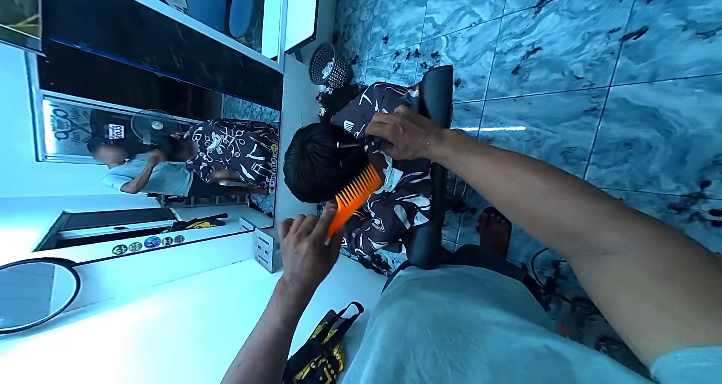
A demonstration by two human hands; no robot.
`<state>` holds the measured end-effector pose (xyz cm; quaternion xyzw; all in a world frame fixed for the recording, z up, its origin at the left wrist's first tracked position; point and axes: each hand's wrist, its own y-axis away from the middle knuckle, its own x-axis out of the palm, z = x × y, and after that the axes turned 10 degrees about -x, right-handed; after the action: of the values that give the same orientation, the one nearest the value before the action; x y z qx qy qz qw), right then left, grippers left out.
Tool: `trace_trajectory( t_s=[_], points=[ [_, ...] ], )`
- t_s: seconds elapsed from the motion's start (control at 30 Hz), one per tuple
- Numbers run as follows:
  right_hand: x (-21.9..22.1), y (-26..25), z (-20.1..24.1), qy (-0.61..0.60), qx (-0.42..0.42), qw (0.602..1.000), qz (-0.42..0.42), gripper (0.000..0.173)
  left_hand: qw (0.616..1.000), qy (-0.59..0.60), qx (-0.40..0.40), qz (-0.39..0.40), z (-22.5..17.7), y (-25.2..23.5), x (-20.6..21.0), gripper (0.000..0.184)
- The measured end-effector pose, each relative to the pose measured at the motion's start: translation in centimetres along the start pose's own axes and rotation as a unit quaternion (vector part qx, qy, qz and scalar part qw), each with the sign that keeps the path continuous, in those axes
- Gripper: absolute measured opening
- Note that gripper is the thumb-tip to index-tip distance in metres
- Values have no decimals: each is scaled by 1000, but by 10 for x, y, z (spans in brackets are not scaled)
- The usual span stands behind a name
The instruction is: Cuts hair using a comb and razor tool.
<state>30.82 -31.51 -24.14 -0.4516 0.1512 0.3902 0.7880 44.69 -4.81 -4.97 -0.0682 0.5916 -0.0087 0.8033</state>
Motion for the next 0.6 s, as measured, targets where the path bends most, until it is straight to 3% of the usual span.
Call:
trace_trajectory(
  t_s=[0.07, 0.17, 0.23, 0.37, 0.47, 0.53, 0.6],
  points=[
    [0, 1, -5, -14, 28, 999, -36, 28, 1000, -3, -8, 30, -4, 4, 4, 33],
    [-4, 4, -5, 34, -9, 999, 31, 29, 999, -17, -37, -19, -6, -3, 2, 33],
    [-3, 2, -3, 61, -52, 996, 47, 22, 998, -27, -46, -45, -9, -9, -1, 32],
    [-3, -8, -3, 25, -30, 998, 49, 29, 996, -28, -51, -70, -7, -18, -5, 33],
    [-8, -11, -3, -53, 20, 998, -8, 30, 981, 46, -184, -42, 8, -43, -25, 37],
    [-11, -7, -1, -106, 97, 989, -36, 34, 942, 152, -297, -29, 9, -65, -32, 40],
    [-15, -3, 1, -128, 155, 975, -90, 34, 897, 281, -340, 31, 2, -73, -30, 50]
  ],
)
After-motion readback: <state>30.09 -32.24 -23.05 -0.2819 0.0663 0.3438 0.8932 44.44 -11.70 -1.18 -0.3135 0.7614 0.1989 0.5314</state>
